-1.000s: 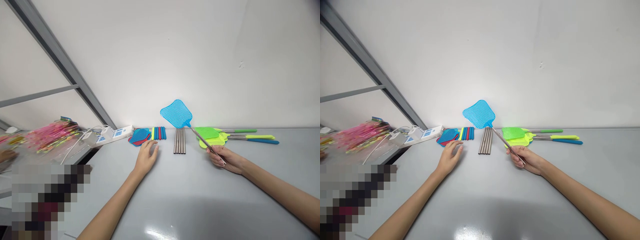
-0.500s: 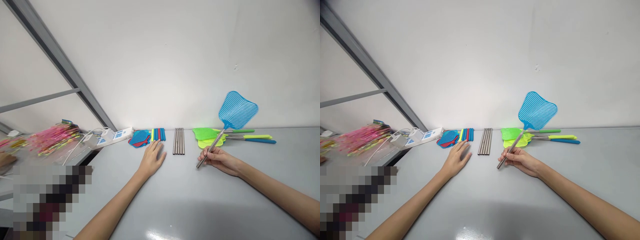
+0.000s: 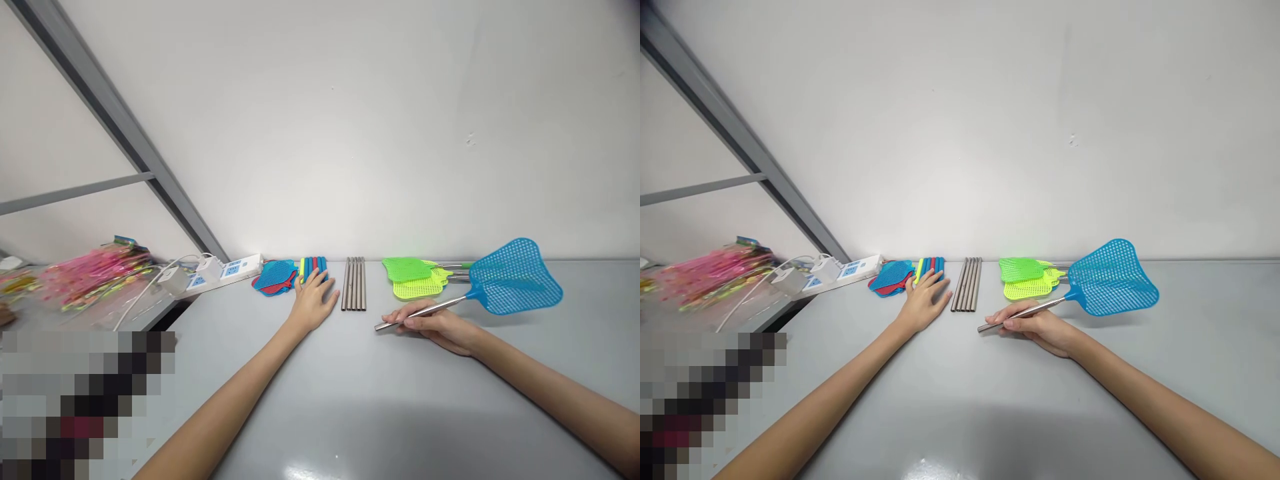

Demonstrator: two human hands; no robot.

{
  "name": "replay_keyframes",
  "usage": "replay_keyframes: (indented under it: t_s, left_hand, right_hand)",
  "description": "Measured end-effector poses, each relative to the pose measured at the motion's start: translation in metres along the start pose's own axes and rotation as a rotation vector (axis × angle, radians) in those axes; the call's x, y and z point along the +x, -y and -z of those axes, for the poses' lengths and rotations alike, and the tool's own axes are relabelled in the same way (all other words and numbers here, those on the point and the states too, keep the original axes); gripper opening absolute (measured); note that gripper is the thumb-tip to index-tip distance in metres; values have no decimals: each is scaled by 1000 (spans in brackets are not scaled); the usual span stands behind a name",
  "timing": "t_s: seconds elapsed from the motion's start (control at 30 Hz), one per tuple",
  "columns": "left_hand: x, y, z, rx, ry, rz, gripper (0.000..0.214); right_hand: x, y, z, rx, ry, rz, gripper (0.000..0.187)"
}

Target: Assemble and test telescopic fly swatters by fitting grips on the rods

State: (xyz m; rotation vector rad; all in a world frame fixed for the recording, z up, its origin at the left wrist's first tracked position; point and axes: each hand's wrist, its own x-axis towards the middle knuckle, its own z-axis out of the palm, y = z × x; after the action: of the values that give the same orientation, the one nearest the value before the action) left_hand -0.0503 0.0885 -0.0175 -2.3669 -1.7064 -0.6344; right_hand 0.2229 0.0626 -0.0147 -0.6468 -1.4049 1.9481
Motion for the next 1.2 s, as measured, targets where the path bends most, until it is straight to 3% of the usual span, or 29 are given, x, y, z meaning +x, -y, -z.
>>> replay_keyframes:
  t_s: [0.5,0.87,1.2]
  left_hand:
    - [-7,-5,9,-126,-42,-63,25]
    - [-5,-5,10,-291,21,-231,20]
    - [-11,-4,11,-369,-115,-174,19]
  right_hand:
    - [-1,3,-2,-15,-22,-40,13]
    - [0,3,-2,-9,-35,-60,11]
    - [-1,1,-1,-15,-44,-71,11]
